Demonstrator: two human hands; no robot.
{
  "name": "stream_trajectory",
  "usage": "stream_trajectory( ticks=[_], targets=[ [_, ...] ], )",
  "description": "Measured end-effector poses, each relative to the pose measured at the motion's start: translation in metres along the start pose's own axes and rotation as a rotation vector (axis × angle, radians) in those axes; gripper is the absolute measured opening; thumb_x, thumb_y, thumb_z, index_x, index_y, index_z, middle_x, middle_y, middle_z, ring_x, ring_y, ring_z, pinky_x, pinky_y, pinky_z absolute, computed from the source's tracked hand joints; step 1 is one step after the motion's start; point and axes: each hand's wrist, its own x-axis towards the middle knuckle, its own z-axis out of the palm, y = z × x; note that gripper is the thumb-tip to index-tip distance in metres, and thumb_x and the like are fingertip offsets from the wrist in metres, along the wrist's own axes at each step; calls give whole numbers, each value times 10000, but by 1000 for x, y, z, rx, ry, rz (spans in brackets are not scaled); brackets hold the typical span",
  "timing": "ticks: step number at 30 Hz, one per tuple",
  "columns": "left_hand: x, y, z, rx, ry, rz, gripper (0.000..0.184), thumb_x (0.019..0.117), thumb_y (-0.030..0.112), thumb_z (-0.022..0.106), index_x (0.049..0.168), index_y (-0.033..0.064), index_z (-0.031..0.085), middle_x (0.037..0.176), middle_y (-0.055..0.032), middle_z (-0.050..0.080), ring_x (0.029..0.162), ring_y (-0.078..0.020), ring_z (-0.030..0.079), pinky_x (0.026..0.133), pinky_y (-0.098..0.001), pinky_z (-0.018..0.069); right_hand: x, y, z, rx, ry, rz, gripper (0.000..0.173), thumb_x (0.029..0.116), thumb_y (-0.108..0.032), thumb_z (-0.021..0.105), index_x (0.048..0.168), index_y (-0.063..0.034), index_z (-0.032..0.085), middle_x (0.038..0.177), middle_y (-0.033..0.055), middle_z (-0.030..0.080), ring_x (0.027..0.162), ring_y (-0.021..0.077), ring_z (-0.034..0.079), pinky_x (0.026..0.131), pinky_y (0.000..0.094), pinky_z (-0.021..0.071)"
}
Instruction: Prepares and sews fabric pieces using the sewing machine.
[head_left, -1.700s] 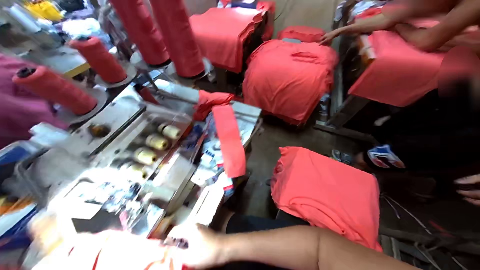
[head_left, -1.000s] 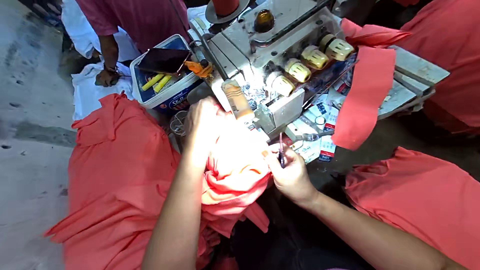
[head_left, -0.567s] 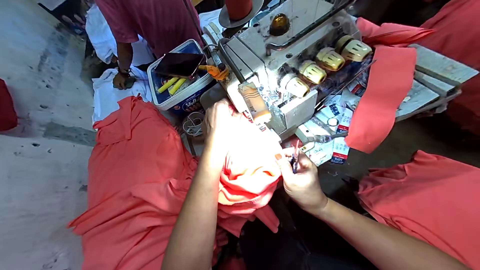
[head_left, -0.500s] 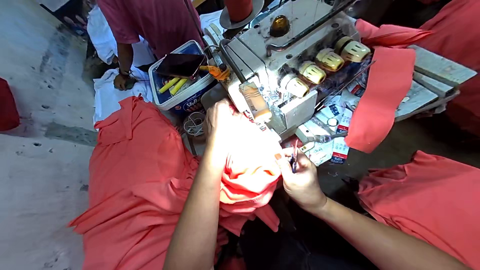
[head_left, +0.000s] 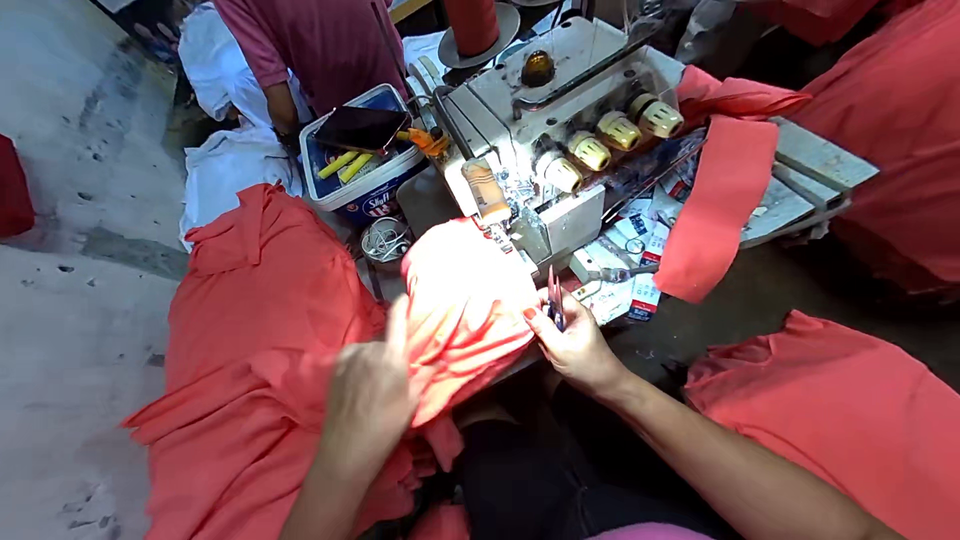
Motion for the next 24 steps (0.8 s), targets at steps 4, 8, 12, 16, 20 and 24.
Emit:
stream_trajectory(
  ticks=[4, 8, 12, 16, 20, 24],
  targets=[
    [-3, -10, 5, 235, 259, 21, 1036, 703, 387, 872, 1535, -17, 402, 1107, -396, 620, 994, -616, 604, 806, -755, 407, -3, -2, 3, -65, 28, 78, 56, 996, -46, 575, 1034, -6, 564, 786, -38, 572, 633, -39, 530, 607, 125, 465],
    [6, -8, 27, 145, -314, -352, 1168, 775, 480, 861, 1620, 9, 208, 1555, -354, 331, 1424, -529, 352, 1116, -709, 244, 4, 1, -5, -214, -45, 134, 175, 1021, -81, 567, 1118, 61, 595, 844, 40, 601, 740, 28, 578, 714, 196, 498],
    [-8, 19, 40, -142, 208, -73, 801, 807, 234, 845, 1435, -116, 492, 1424, -407, 460, 1299, -586, 473, 1059, -697, 367, 3, 0, -15, -186, -65, 187, 146, 1024, -100, 567, 1090, 21, 617, 763, -29, 571, 597, -11, 504, 583, 157, 443],
    [23, 46, 67, -194, 460, 284, 267, 949, 218, 666, 1085, 9, 762, 1213, -249, 680, 1165, -428, 637, 1001, -556, 494, -2, -7, -16, -208, -33, 157, 131, 1019, -109, 572, 1054, 5, 625, 734, -51, 543, 559, -30, 482, 551, 138, 432],
    [56, 47, 85, -196, 395, 337, 328, 1025, 216, 538, 1223, 43, 734, 1299, -167, 684, 1256, -340, 622, 1093, -518, 447, -5, -10, -15, -228, -8, 125, 145, 1018, -115, 580, 1057, 15, 632, 758, -45, 557, 579, -39, 485, 560, 128, 428],
    [62, 44, 85, -241, 357, 376, 342, 1032, 228, 522, 1221, 31, 729, 1304, -164, 678, 1283, -310, 603, 1121, -486, 422, -11, -9, -14, -261, 26, 6, 147, 1005, -116, 589, 1021, 17, 651, 748, -48, 584, 593, -58, 497, 574, 118, 434]
  ],
)
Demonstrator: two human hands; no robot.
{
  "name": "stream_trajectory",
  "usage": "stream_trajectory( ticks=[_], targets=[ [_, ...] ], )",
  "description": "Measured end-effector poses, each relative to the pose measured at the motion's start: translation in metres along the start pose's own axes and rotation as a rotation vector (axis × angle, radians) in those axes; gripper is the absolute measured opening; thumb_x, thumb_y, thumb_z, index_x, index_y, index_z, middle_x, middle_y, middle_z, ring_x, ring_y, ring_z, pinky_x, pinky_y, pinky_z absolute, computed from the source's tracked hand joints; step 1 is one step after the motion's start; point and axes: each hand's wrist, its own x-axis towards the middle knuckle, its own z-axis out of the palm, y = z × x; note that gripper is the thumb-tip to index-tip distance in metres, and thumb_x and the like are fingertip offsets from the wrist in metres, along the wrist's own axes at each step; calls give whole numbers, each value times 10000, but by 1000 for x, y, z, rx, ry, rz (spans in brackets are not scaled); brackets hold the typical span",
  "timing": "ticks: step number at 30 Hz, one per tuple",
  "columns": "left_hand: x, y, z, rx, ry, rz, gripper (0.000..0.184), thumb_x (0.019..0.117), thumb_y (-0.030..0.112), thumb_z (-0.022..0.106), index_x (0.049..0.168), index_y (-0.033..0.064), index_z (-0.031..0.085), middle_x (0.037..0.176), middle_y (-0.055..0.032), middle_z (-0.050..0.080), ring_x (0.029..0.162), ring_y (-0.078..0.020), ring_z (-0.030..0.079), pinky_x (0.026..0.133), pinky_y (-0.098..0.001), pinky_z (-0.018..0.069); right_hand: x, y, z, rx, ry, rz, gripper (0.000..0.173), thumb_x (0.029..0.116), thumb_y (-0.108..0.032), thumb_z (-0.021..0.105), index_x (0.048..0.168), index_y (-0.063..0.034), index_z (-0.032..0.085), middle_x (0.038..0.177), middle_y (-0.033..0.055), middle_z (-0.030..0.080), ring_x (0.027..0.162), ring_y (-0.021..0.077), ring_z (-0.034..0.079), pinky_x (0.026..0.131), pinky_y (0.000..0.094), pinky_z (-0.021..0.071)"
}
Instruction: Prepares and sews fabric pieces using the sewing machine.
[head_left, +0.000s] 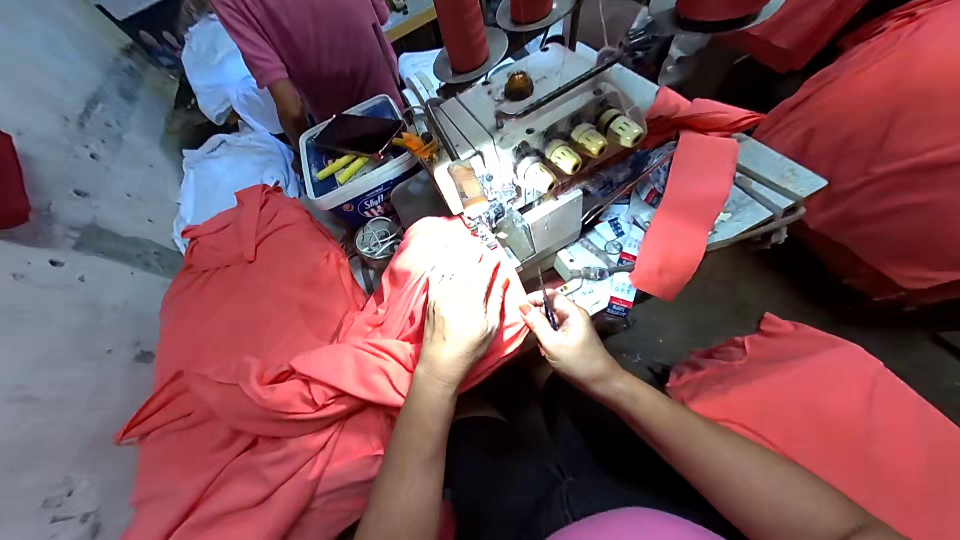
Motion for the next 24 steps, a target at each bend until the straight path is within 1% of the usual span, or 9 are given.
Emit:
stream_trajectory(
  ticks=[2, 10, 15, 16, 17, 18, 19, 21, 24],
  targets=[
    [0, -1, -3, -23, -22, 7, 337, 1029, 217, 523, 1224, 27, 723, 1315, -160, 669, 1303, -299, 584, 1136, -469, 407, -2, 2, 0, -23, 4, -46, 135, 1006, -111, 587, 1007, 11, 646, 738, -50, 582, 599, -65, 500, 580, 109, 435],
    [-2, -3, -2, -53, -47, -17, 359, 1046, 238, 507, 1274, 41, 703, 1339, -154, 658, 1317, -297, 570, 1151, -489, 375, 2, 6, 1, -15, -11, -19, 107, 1000, -88, 597, 996, 14, 628, 724, -40, 553, 603, -53, 496, 592, 115, 437],
    [-14, 0, -6, -47, -134, -34, 438, 1054, 244, 488, 1419, 26, 594, 1451, -181, 580, 1389, -342, 506, 1175, -564, 322, -7, 19, -12, -73, -7, -47, 168, 1013, -115, 590, 1091, 14, 664, 817, 15, 631, 648, -11, 539, 624, 164, 472],
    [-20, 6, -8, -49, -101, -20, 433, 1038, 206, 511, 1417, 14, 593, 1433, -201, 590, 1362, -361, 530, 1146, -564, 359, -15, 26, -20, -113, 21, -90, 177, 1007, -112, 588, 1097, 12, 676, 868, 28, 665, 694, -13, 569, 660, 164, 490],
    [-28, 14, -9, -70, -30, -5, 398, 1012, 161, 548, 1360, -14, 630, 1376, -231, 623, 1308, -375, 575, 1107, -542, 411, -24, 36, -30, -152, 71, -154, 170, 990, -98, 599, 1078, 16, 689, 927, 44, 708, 776, -14, 622, 728, 162, 524],
    [-38, 23, -8, -108, 46, 1, 346, 994, 130, 568, 1280, -36, 671, 1308, -252, 655, 1251, -355, 618, 1065, -480, 464, -34, 48, -41, -177, 135, -203, 159, 976, -87, 617, 1056, 28, 694, 970, 64, 707, 845, 5, 644, 783, 171, 543],
    [-46, 33, -7, -188, 103, -7, 283, 990, 108, 575, 1188, -48, 702, 1258, -258, 666, 1235, -305, 621, 1060, -398, 476, -42, 60, -53, -198, 207, -215, 157, 969, -86, 635, 1042, 41, 691, 1010, 86, 692, 899, 30, 650, 818, 185, 550],
    [-60, 50, 1, -411, 129, -19, 202, 986, 70, 575, 1049, -54, 721, 1163, -209, 693, 1188, -161, 629, 1036, -252, 478, -50, 79, -76, -248, 327, -131, 208, 967, -106, 640, 1077, 71, 634, 1059, 124, 658, 915, 56, 630, 812, 206, 529],
    [-68, 62, 21, -698, 13, -34, 171, 998, 34, 575, 1036, -85, 691, 1120, -164, 699, 1093, -83, 658, 951, -206, 535, -44, 91, -94, -219, 383, -37, 297, 975, -125, 655, 1174, 70, 551, 1093, 107, 641, 849, 15, 597, 753, 184, 509]
  ],
)
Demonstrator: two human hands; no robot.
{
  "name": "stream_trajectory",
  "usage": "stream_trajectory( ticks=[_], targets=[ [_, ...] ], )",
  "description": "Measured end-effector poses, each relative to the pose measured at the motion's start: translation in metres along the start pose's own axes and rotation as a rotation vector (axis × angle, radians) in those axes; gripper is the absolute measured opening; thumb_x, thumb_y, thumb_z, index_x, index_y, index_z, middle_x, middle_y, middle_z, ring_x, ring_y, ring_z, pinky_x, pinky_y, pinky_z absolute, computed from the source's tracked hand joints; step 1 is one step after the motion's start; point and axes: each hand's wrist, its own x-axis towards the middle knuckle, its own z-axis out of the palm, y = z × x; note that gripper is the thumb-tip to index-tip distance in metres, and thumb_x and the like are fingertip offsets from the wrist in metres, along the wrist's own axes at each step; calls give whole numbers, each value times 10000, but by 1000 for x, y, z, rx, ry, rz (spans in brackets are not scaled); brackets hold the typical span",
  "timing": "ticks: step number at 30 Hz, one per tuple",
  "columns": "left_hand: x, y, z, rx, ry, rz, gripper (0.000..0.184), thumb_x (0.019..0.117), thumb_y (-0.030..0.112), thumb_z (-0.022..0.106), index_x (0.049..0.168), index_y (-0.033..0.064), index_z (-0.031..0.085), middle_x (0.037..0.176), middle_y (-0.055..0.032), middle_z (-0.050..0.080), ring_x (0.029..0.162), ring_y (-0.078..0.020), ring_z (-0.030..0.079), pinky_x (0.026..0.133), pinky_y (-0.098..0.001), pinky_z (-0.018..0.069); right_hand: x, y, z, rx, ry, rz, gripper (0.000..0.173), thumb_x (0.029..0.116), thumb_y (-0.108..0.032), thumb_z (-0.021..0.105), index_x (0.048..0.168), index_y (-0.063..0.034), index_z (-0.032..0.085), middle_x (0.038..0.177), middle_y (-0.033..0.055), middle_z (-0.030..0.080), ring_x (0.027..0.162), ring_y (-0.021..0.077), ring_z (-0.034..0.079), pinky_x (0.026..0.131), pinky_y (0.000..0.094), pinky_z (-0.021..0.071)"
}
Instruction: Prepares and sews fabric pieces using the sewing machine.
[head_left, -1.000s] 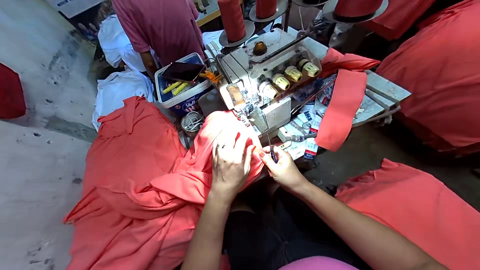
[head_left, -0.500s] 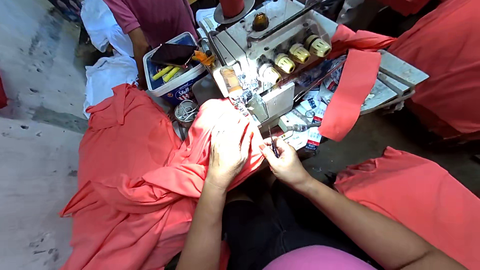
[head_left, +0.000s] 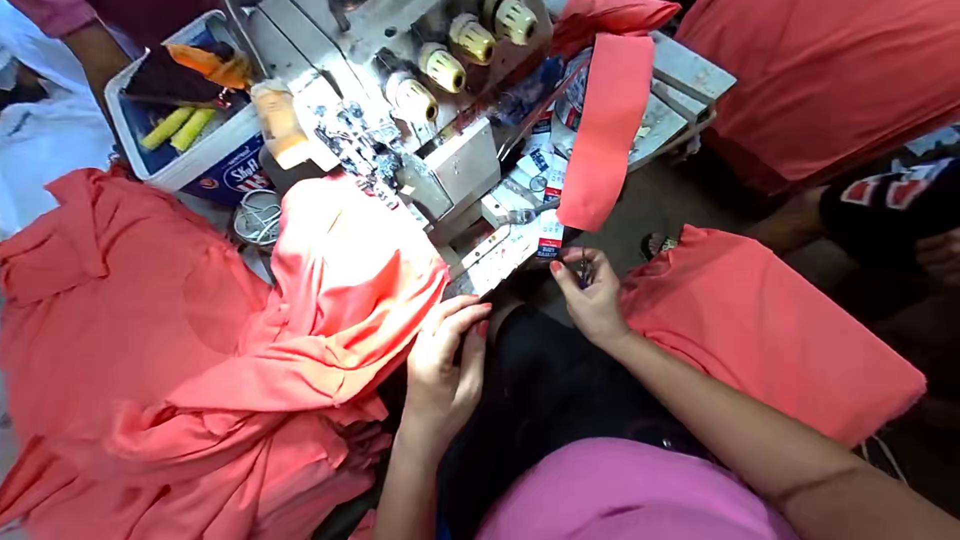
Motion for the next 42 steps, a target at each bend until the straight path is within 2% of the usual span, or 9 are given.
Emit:
stream_trajectory(
  ticks=[6, 11, 16, 19, 22, 27, 30, 32, 42],
  targets=[
    [12, -5, 24, -54, -196, -298, 235, 1029, 55, 503, 1175, -73, 636, 1115, -153, 697, 1004, -80, 675, 882, -232, 549, -7, -39, -4, 145, -155, 172, 230, 900, 18, 672, 1083, 9, 533, 830, -14, 551, 650, -10, 523, 624, 158, 485],
    [32, -6, 42, -529, -368, -693, 366, 990, 17, 575, 1348, 36, 500, 1042, -25, 694, 868, -49, 681, 789, -246, 576, -30, -70, -16, 289, -282, 236, 171, 899, 36, 642, 1013, -66, 564, 771, -88, 584, 576, -60, 508, 549, 104, 451],
    [49, -2, 41, -609, -405, -681, 268, 893, -114, 650, 1134, -11, 709, 919, -1, 733, 763, -19, 671, 732, -195, 576, -15, -68, -35, 279, -350, 72, 183, 929, 23, 612, 1074, -84, 581, 744, -132, 615, 641, -72, 568, 620, 109, 491],
    [59, -1, 35, -556, -401, -597, 355, 854, -139, 676, 1188, -20, 697, 968, -10, 747, 730, -10, 674, 700, -181, 582, 5, -75, -38, 276, -332, 20, 197, 920, 39, 636, 1081, -68, 603, 782, -97, 635, 678, -33, 613, 662, 141, 543],
    [68, -1, 30, -531, -385, -546, 417, 848, -145, 681, 1244, -12, 672, 1138, -33, 725, 765, -10, 676, 721, -181, 585, 25, -79, -39, 300, -371, -64, 151, 1003, -117, 594, 1144, -64, 587, 785, -95, 618, 593, -63, 500, 536, 97, 411],
    [81, -1, 17, -494, -381, -583, 565, 817, -160, 706, 1353, -1, 626, 1320, -63, 666, 773, -22, 690, 732, -195, 596, 34, -78, -60, -171, -362, -275, 329, 974, -329, 665, 1136, -42, 675, 839, -50, 597, 699, -29, 520, 627, 143, 447],
    [86, 1, 14, -470, -384, -623, 628, 798, -181, 713, 1386, 8, 599, 1233, -57, 709, 737, -31, 698, 713, -201, 605, 26, -72, -66, -556, -251, -491, 307, 981, -291, 629, 1077, -13, 720, 895, 121, 712, 765, 235, 686, 619, 396, 540],
    [87, 1, 13, -454, -388, -642, 658, 795, -180, 717, 1407, 24, 588, 1208, -62, 718, 732, -41, 702, 703, -204, 604, 23, -68, -61, -725, -204, -602, 284, 1007, -240, 576, 1047, -5, 730, 853, 166, 702, 755, 336, 698, 590, 455, 527],
    [88, 5, 14, -459, -410, -689, 677, 799, -192, 705, 1428, 15, 564, 1193, -84, 720, 701, -51, 698, 669, -202, 602, 24, -74, -30, -811, -146, -796, 216, 1008, -141, 554, 1033, -14, 727, 783, 149, 647, 709, 335, 651, 556, 422, 464]
  ],
)
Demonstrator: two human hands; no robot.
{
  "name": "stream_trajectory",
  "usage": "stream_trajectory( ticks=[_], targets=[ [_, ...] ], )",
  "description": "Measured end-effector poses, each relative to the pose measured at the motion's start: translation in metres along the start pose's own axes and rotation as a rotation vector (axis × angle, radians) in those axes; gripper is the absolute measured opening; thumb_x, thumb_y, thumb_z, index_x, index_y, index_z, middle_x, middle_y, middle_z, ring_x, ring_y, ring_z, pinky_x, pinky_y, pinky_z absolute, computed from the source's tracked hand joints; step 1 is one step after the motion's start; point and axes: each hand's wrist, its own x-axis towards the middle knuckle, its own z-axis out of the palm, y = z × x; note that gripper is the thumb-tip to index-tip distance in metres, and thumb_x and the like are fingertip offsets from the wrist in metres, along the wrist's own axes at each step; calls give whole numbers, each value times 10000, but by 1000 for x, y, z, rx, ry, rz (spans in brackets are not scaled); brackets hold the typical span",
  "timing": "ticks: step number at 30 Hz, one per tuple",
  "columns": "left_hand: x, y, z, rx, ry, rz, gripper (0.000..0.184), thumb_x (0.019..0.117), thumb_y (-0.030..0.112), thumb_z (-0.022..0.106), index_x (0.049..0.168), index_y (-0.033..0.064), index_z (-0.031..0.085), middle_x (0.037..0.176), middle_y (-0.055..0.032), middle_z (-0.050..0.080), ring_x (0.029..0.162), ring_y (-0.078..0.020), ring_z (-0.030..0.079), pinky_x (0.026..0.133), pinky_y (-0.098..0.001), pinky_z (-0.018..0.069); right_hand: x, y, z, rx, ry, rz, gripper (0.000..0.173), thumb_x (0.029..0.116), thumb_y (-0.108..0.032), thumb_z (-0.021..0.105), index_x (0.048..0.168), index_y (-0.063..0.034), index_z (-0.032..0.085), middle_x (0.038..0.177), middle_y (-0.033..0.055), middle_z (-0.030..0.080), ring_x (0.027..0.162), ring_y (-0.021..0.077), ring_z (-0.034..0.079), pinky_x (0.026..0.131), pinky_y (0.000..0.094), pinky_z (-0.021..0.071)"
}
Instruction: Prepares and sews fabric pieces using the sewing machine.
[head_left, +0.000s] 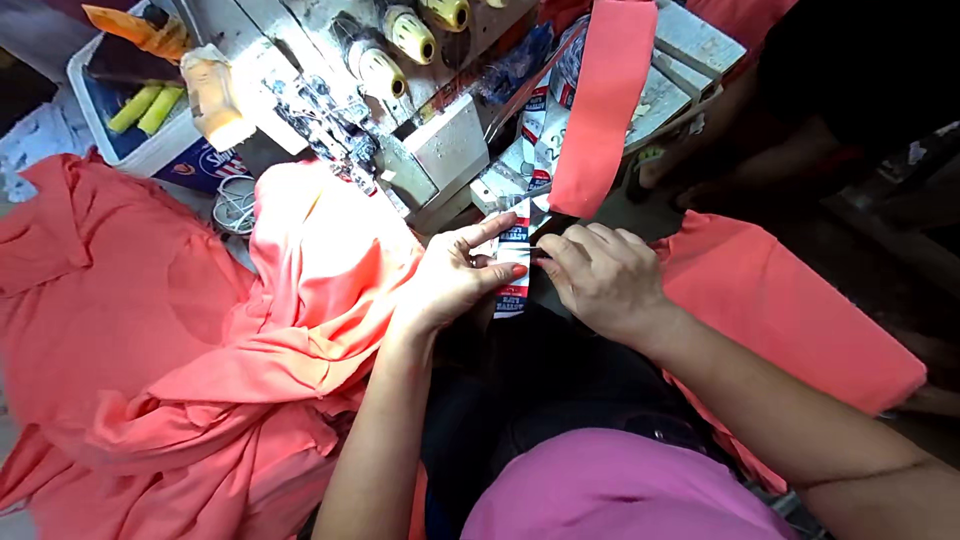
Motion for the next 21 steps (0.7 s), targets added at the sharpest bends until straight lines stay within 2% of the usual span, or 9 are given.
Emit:
stream_trajectory(
  ticks=[4, 13, 18, 21],
  targets=[
    [0, -2, 0, 10, -13, 10, 672, 805, -187, 702, 1431, 16, 563, 1227, -81, 708, 726, -47, 701, 680, -201, 602, 1, -1, 3, -3, 0, -12, 220, 1011, -137, 540, 1033, -20, 724, 792, 150, 650, 711, 332, 651, 552, 418, 457],
    [-1, -4, -3, 33, -25, 25, 664, 804, -181, 707, 1423, 19, 576, 1210, -85, 718, 702, -47, 695, 661, -198, 597, 0, -5, 6, -11, -14, -7, 207, 1004, -133, 563, 1052, -23, 732, 778, 152, 630, 701, 338, 641, 534, 411, 444],
    [0, -8, -4, 19, -49, 33, 681, 799, -178, 715, 1434, 16, 563, 1154, -91, 737, 692, -60, 704, 658, -203, 604, -1, -5, 7, -37, -39, -12, 186, 981, -79, 567, 1043, -30, 736, 754, 148, 611, 681, 337, 633, 514, 410, 429],
    [0, -10, -2, 51, -57, 34, 788, 802, -172, 719, 1518, 29, 458, 1313, -95, 664, 725, -49, 694, 665, -195, 594, -1, -4, 7, 22, -29, 28, 216, 1015, -131, 550, 1038, -32, 740, 744, 141, 607, 681, 332, 632, 527, 420, 439]
  ],
)
